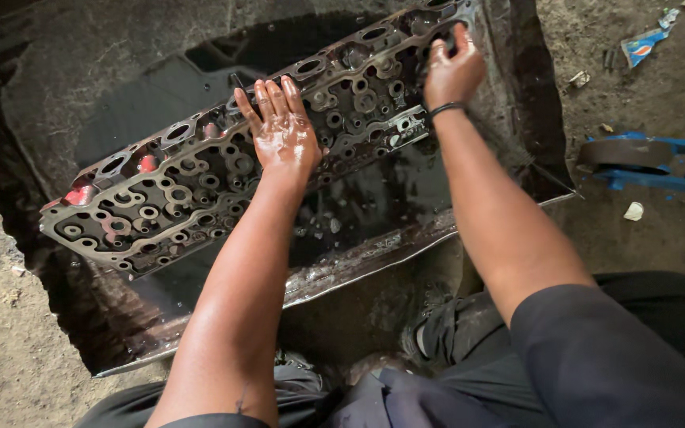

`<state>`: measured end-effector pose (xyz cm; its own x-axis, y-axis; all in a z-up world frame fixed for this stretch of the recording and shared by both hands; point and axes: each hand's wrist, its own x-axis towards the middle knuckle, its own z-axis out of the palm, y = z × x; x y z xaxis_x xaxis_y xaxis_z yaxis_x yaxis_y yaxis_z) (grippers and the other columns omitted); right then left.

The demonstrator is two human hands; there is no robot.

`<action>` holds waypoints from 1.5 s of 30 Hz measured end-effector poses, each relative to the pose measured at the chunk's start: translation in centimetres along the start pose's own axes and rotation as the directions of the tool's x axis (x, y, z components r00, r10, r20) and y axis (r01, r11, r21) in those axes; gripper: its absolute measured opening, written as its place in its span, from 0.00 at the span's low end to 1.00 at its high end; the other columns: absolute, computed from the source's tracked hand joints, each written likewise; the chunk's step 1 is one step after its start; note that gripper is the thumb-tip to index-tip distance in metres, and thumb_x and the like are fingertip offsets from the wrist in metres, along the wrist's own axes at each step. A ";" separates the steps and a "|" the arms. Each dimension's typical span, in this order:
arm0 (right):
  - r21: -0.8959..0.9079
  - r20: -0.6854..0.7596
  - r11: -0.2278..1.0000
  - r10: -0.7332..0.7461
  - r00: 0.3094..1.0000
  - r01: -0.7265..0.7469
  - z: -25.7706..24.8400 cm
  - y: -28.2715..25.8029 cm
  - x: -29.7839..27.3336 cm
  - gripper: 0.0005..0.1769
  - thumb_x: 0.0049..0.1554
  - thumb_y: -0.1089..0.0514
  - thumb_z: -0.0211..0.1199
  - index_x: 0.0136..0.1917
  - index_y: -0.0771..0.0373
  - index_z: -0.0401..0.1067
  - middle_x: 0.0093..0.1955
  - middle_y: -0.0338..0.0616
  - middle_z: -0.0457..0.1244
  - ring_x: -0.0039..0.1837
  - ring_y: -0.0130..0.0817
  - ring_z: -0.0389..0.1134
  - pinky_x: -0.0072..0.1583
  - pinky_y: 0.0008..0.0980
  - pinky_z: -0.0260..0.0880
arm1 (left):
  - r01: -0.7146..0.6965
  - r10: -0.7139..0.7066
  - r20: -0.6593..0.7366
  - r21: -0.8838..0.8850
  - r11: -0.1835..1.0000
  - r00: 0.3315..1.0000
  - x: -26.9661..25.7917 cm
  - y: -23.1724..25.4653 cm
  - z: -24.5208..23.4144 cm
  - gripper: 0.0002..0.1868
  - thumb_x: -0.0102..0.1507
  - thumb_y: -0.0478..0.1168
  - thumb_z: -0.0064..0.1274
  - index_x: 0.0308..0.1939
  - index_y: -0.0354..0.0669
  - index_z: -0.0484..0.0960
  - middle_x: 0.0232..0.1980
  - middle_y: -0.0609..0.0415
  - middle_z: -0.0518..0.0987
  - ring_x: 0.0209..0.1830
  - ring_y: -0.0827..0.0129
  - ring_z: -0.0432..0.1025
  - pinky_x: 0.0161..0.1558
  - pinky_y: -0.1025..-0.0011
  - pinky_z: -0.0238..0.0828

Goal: The person scrubs a large, flat metal engine component, likely a cylinder head, using a small abrasive pad. The person repeatedly rubs the surface and the intricate internal passages of the part, which is resting in a shallow metal tray filled with liquid.

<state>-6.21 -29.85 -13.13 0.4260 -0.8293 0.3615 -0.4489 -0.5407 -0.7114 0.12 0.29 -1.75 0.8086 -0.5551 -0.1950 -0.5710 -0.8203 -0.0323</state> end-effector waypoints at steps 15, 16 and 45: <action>-0.373 0.807 0.187 -0.419 0.417 0.909 -10.2 -4.2 7.5 0.20 0.74 0.47 0.48 0.56 0.58 0.78 0.48 0.51 0.71 0.55 0.46 0.72 0.59 0.49 0.68 | -0.008 0.008 0.005 0.036 0.999 1.000 0.0 -0.1 0.2 0.62 0.57 0.61 0.61 0.79 0.28 0.44 0.80 0.30 0.53 0.82 0.41 0.42 0.72 0.34 0.12; -0.361 0.839 0.058 -0.416 0.351 0.931 -10.4 -4.3 8.0 0.26 0.75 0.44 0.45 0.50 0.58 0.79 0.47 0.49 0.71 0.55 0.44 0.72 0.60 0.48 0.68 | -0.009 0.009 0.024 0.026 1.000 1.000 0.1 -0.1 0.5 0.61 0.56 0.61 0.60 0.78 0.28 0.43 0.80 0.30 0.52 0.82 0.42 0.41 0.72 0.35 0.12; -0.291 0.946 0.867 0.198 0.257 0.405 1.0 7.7 -25.0 0.23 0.52 0.52 0.60 0.61 0.48 0.78 0.63 0.50 0.67 0.63 0.50 0.70 0.63 0.45 0.70 | -0.156 0.120 -0.322 -0.089 0.984 0.939 -7.3 1.0 1.9 0.42 0.58 0.46 0.58 0.72 0.34 0.63 0.75 0.34 0.63 0.79 0.43 0.51 0.75 0.46 0.45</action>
<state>-19.50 -13.14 -28.27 0.7639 -0.1866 -0.6178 -0.4449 -0.8457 -0.2947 -6.64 3.80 -2.23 0.7365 -0.6640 0.1290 -0.6754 -0.7325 0.0860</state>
